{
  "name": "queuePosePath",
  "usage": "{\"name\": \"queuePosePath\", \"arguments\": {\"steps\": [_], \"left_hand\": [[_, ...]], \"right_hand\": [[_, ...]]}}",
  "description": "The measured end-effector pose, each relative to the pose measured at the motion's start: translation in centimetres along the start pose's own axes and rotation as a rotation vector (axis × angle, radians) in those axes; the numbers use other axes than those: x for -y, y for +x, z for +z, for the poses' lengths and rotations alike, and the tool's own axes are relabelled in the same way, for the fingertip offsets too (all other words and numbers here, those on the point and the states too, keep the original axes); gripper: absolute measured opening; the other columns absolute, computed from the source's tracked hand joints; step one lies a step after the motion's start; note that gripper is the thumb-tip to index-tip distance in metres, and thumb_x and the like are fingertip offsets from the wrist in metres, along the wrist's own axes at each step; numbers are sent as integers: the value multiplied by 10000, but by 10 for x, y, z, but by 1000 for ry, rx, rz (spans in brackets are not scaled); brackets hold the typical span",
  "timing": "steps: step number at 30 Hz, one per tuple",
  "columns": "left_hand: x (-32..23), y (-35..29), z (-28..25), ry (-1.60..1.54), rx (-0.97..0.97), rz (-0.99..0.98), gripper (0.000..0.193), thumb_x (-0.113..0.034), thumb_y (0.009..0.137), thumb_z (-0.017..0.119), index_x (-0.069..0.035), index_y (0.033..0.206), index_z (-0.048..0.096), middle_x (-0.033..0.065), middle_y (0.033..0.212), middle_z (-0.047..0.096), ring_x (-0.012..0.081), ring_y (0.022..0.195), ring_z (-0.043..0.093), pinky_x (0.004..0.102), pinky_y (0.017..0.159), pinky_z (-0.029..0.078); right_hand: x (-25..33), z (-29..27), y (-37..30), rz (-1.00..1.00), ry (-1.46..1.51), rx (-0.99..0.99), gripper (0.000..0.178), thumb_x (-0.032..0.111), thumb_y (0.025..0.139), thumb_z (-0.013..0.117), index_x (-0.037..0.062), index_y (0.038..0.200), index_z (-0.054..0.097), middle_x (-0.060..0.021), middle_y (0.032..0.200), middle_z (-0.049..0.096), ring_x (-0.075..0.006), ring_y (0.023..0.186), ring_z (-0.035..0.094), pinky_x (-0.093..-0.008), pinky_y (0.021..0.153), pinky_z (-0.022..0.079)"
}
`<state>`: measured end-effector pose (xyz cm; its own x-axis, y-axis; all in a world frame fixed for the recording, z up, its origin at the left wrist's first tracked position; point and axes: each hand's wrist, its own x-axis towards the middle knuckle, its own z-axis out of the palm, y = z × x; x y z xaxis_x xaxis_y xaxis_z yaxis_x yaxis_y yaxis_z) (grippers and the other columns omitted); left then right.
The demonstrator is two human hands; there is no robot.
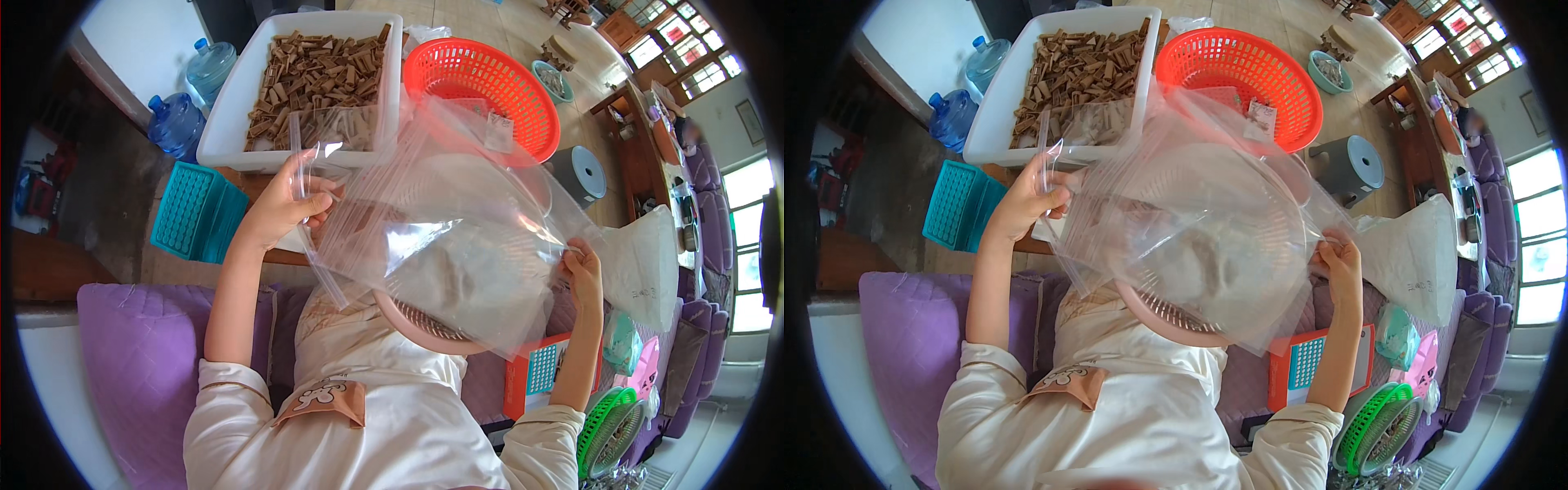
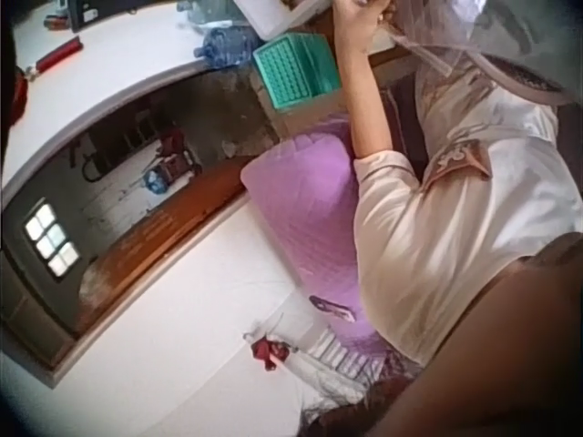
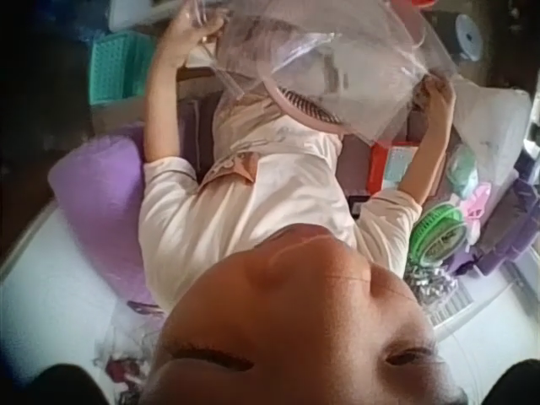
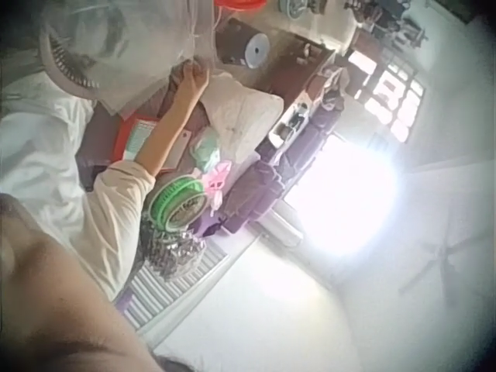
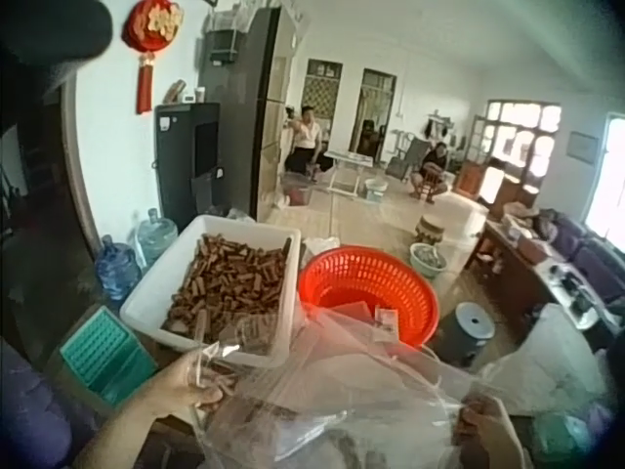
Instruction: The person places small cylindrical parts into individual plastic bags by hand, then places the filled small plastic bags into a larger plastic bag.
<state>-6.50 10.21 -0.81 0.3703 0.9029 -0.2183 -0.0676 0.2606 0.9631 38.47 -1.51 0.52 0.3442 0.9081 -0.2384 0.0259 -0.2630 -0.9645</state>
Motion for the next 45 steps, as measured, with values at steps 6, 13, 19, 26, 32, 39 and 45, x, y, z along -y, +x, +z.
{"name": "queuePosePath", "arguments": {"steps": [6, 13, 19, 26, 32, 39, 45], "left_hand": [[5, -1, 0, 62, -142, 19, 761, -174, 737, 658, -64, 1280, 136, 104, 924, 533, 120, 628, 539, 231, 541, 453], [18, 1, -3, 181, -409, 228, 734, -176, 751, 641, -52, 1284, 152, 132, 1011, 500, 133, 673, 558, 242, 572, 456], [-4, -19, 19, 1182, -612, 646, 410, -173, 762, 593, -6, 1106, 446, 145, 1014, 507, 242, 807, 539, 312, 701, 436], [-8, -34, 67, 887, -276, 360, 303, -162, 804, 540, -67, 1083, 470, 123, 892, 585, 242, 741, 582, 319, 627, 456], [-5, -15, 90, 879, -197, 327, 362, -138, 814, 515, -42, 1102, 317, 143, 858, 585, 288, 724, 585, 361, 604, 456], [-5, -9, 98, 901, -234, 279, 348, -113, 764, 563, -30, 1034, 359, 144, 737, 589, 311, 672, 585, 384, 566, 453], [1, -13, 90, 723, -204, 306, 343, -49, 737, 573, -48, 1029, 393, 108, 661, 578, 279, 615, 579, 369, 530, 432]], "right_hand": [[-10, -13, 2, 91, 65, 81, 204, 81, 824, 506, 41, 1019, 464, -17, 760, 551, -83, 610, 536, -198, 571, 464], [-18, -36, 6, 154, 175, 151, 147, 85, 842, 475, 34, 979, 484, -13, 750, 542, -108, 636, 557, -226, 583, 466], [-27, -51, 7, 162, 235, 137, 156, 76, 849, 459, 29, 992, 496, -15, 753, 545, -112, 644, 561, -229, 591, 472], [-18, -47, 0, 240, 211, 89, 263, 77, 856, 438, 26, 1112, 473, -15, 767, 552, -125, 688, 598, -224, 586, 494], [-29, -63, -5, 208, 174, 117, 261, 77, 857, 435, 35, 1111, 480, -15, 777, 555, -130, 696, 608, -227, 578, 505], [-41, -85, -17, 236, 229, -2, 220, 75, 851, 454, 55, 1062, 511, 5, 791, 558, -80, 601, 546, -197, 550, 460], [-51, -105, -27, 207, 235, -59, 226, 61, 839, 474, 59, 1060, 519, 4, 804, 565, -75, 608, 543, -188, 537, 450]]}}
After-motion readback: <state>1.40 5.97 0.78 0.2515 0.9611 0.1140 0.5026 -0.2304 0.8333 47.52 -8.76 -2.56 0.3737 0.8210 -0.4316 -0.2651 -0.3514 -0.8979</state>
